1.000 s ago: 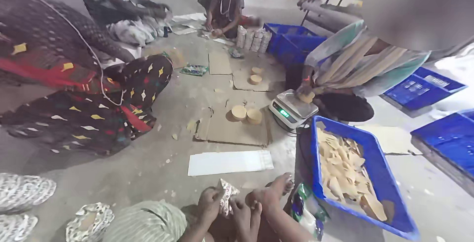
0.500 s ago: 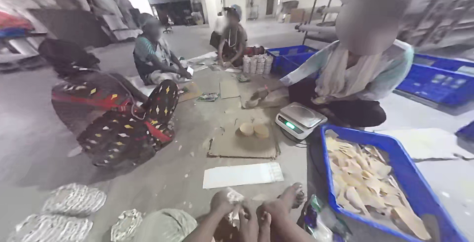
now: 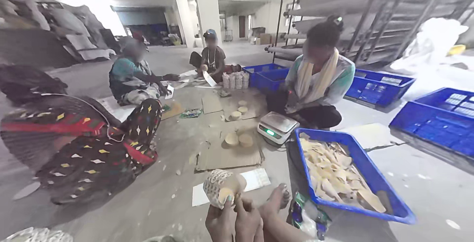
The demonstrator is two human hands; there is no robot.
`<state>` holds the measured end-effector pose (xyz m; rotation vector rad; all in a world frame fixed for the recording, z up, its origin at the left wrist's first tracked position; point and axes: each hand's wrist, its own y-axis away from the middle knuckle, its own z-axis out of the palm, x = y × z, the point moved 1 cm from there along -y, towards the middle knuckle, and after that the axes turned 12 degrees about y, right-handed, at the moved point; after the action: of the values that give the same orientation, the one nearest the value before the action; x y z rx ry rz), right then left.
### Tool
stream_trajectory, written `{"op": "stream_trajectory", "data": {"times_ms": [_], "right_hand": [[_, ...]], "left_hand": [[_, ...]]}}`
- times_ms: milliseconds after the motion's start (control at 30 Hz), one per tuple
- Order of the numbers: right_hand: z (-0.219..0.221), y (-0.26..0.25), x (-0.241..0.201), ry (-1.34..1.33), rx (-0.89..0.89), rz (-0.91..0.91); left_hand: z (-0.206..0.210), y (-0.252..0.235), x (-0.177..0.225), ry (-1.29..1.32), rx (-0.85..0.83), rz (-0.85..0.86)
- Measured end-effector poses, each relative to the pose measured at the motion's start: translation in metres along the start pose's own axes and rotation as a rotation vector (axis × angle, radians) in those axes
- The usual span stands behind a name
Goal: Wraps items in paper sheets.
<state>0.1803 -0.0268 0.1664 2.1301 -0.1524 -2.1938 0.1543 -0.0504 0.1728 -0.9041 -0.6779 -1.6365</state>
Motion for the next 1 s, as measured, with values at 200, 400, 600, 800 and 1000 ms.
{"op": "stream_trajectory", "data": {"times_ms": [200,400,600,800,1000], "right_hand": [[-0.017,0.014,-0.025,0.064,-0.177,-0.245],[-0.014,-0.026,-0.038,-0.162,-0.015,-0.421],[-0.025,-0.003,-0.053,0.697,0.117,-1.146],[-0.032,-0.041,-0.082,0.387,-0.109,-0.966],[-0.039,0.005,-0.076,0.920,-0.068,-1.375]], "left_hand": [[0.006,0.001,0.028,0.013,-0.024,-0.017],[0.003,0.021,0.043,0.155,-0.144,-0.124],[-0.005,-0.002,0.058,0.126,-0.165,-0.240],[-0.014,-0.002,0.068,0.044,-0.340,-0.435],[-0.025,-0.013,0.076,0.039,-0.337,-0.457]]}}
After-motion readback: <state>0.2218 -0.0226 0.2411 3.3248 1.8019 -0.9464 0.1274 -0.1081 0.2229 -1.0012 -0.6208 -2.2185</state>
